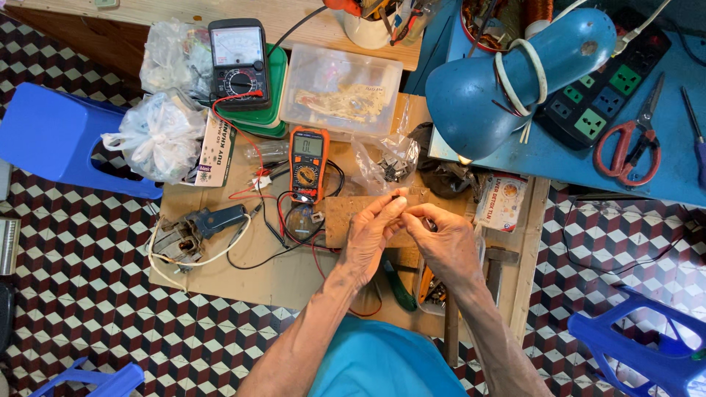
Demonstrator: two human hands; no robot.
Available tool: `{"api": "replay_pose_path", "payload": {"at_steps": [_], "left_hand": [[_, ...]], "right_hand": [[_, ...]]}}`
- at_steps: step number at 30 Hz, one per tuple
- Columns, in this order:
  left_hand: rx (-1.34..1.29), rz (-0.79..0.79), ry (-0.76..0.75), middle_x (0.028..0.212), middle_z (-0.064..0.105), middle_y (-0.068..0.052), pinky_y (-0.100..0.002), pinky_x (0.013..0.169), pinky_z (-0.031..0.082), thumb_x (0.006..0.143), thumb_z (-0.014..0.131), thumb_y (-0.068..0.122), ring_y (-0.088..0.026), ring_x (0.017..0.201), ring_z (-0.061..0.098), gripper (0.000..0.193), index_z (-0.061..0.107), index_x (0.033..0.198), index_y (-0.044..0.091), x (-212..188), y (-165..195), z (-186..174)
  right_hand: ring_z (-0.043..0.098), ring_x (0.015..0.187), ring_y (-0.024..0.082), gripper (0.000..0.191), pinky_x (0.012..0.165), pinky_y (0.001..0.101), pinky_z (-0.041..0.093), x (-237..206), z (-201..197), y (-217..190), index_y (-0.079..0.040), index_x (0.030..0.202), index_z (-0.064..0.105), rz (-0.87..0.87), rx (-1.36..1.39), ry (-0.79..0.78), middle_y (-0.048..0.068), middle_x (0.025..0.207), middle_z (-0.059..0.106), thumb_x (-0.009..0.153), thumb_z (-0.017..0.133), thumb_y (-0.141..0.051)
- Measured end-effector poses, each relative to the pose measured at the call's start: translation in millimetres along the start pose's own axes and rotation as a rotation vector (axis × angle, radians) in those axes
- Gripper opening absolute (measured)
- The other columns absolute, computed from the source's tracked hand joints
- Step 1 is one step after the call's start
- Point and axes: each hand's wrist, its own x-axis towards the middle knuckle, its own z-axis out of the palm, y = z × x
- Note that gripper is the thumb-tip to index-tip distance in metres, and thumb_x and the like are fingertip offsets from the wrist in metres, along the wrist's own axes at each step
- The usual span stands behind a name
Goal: The person sits at a repair bench and works on a small electrical plug, pulling apart its housing and handling its internal parts. They pick up small components from the bench, fit parts together by hand, use pliers on the plug, and hold the assembled plug while working on it.
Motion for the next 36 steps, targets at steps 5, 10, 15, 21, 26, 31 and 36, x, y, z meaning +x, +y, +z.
{"api": "replay_pose_path", "payload": {"at_steps": [5, 10, 15, 21, 26, 31, 36], "left_hand": [[-0.026, 0.046, 0.089, 0.109, 0.068, -0.005, -0.03, 0.093, 0.054, 0.099, 0.07, 0.019, -0.012, 0.099, 0.064, 0.051, 0.057, 0.145, 0.0, 5, -7, -5], [-0.122, -0.036, 0.113, 0.113, 0.07, -0.009, -0.032, 0.094, 0.056, 0.099, 0.066, 0.023, -0.015, 0.1, 0.067, 0.049, 0.057, 0.143, 0.004, 3, -5, -5], [-0.076, -0.073, -0.04, 0.119, 0.07, -0.012, -0.033, 0.1, 0.056, 0.102, 0.064, 0.023, -0.018, 0.108, 0.068, 0.044, 0.053, 0.14, 0.002, -3, 3, -4], [-0.104, -0.1, -0.16, 0.125, 0.068, -0.014, -0.034, 0.103, 0.057, 0.101, 0.063, 0.019, -0.021, 0.112, 0.068, 0.046, 0.051, 0.141, -0.001, -7, 10, 3], [0.075, -0.066, -0.077, 0.118, 0.068, -0.007, -0.03, 0.099, 0.058, 0.099, 0.065, 0.014, -0.015, 0.108, 0.07, 0.052, 0.048, 0.146, 0.0, -7, 4, 8], [0.267, -0.079, -0.063, 0.103, 0.071, -0.007, -0.028, 0.087, 0.061, 0.098, 0.068, 0.017, -0.014, 0.093, 0.072, 0.055, 0.05, 0.146, -0.002, -11, 1, 5], [0.391, -0.229, -0.074, 0.098, 0.073, -0.011, -0.028, 0.079, 0.06, 0.093, 0.071, 0.014, -0.015, 0.087, 0.073, 0.053, 0.048, 0.139, 0.0, -18, 4, -4]], "right_hand": [[0.054, 0.058, 0.005, 0.024, 0.051, 0.0258, 0.043, -4, 3, 3, -0.007, 0.1, 0.079, 0.035, 0.034, 0.004, -0.001, 0.063, 0.061, 0.094, 0.069, -0.028], [0.053, 0.058, 0.007, 0.022, 0.051, 0.0279, 0.043, -9, 0, 12, -0.008, 0.098, 0.079, 0.091, -0.03, 0.053, 0.001, 0.062, 0.06, 0.093, 0.072, -0.028], [0.066, 0.055, 0.011, 0.018, 0.051, 0.0298, 0.049, -10, -6, 19, -0.009, 0.101, 0.075, 0.001, -0.141, 0.195, 0.005, 0.061, 0.067, 0.095, 0.07, -0.025], [0.069, 0.061, 0.016, 0.012, 0.055, 0.0324, 0.051, -14, -5, 21, -0.006, 0.101, 0.07, -0.171, -0.195, 0.316, 0.01, 0.072, 0.07, 0.098, 0.068, -0.017], [0.071, 0.072, 0.021, 0.012, 0.062, 0.0339, 0.053, -22, -3, 25, -0.001, 0.101, 0.067, -0.329, -0.214, 0.327, 0.013, 0.087, 0.071, 0.098, 0.069, -0.012], [0.069, 0.077, 0.026, 0.008, 0.067, 0.0367, 0.053, -18, -4, 36, -0.002, 0.103, 0.065, -0.439, -0.338, 0.399, 0.013, 0.091, 0.069, 0.1, 0.067, -0.009], [0.069, 0.077, 0.026, 0.006, 0.067, 0.0375, 0.054, -6, -10, 47, -0.003, 0.102, 0.064, -0.41, -0.353, 0.438, 0.012, 0.091, 0.069, 0.102, 0.066, -0.008]]}}
